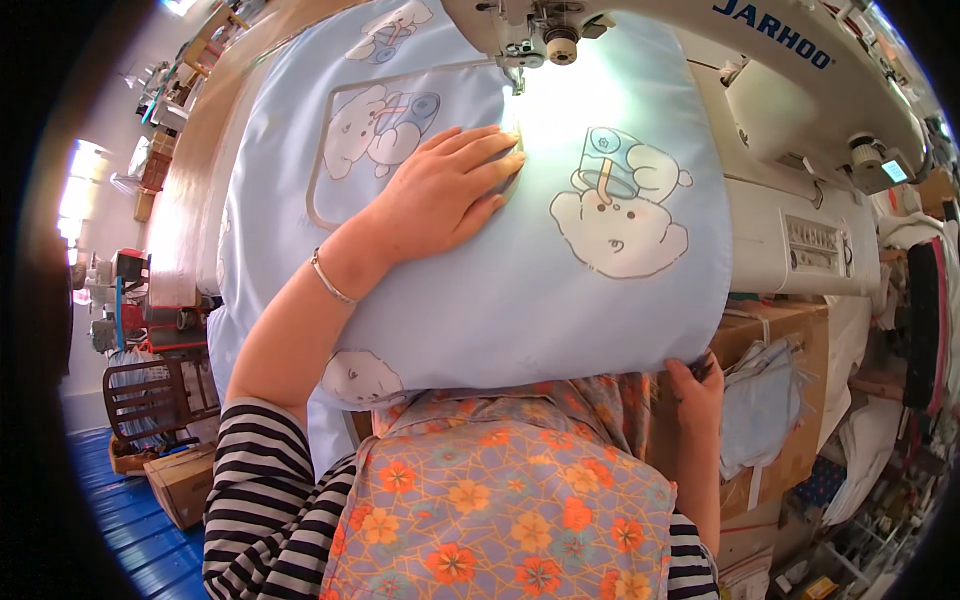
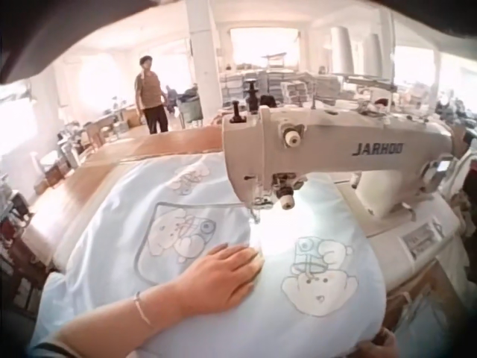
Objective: Sewing small transparent plastic pockets onto printed fabric panels using an industrial sewing machine.
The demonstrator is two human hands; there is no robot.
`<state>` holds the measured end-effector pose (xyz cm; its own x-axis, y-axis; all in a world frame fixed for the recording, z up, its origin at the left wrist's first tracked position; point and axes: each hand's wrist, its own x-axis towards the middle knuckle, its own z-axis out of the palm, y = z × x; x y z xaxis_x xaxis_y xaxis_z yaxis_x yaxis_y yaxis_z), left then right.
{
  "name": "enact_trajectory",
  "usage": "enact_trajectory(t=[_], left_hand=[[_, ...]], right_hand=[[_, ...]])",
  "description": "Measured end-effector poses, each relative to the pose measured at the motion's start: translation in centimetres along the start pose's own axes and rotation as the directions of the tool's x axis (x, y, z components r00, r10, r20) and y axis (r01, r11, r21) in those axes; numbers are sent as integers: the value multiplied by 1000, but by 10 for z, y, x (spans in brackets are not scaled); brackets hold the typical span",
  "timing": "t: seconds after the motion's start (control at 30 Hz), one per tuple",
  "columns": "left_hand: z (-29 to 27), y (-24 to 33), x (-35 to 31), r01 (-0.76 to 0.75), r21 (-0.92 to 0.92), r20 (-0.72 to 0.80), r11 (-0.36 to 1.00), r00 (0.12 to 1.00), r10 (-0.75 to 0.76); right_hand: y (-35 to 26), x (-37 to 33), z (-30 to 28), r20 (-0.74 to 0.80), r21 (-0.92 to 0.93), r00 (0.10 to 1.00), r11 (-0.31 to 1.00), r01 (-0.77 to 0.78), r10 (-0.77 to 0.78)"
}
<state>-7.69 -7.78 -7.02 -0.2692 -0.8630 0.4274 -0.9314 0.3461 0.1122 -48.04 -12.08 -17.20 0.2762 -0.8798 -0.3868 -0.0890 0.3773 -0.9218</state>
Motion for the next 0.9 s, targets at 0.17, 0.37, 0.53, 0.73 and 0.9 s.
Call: enact_trajectory(t=[0.17,0.37,0.53,0.73,0.9], left_hand=[[-1,-6,4,8,4,-26,1000,1000,-7],[5,-20,8,53,26,-31,998,998,-52],[7,-30,12,51,27,-75,998,996,-49],[11,-43,19,71,40,-82,997,994,-68],[10,-53,22,101,46,-49,994,994,-99]], right_hand=[[16,2,-1,-4,-36,997,997,-75,75],[12,5,7,-25,54,998,997,-56,58],[28,13,-2,63,102,997,993,-60,54],[51,11,11,249,510,957,820,-259,148],[44,-1,34,214,526,958,803,-278,191]])
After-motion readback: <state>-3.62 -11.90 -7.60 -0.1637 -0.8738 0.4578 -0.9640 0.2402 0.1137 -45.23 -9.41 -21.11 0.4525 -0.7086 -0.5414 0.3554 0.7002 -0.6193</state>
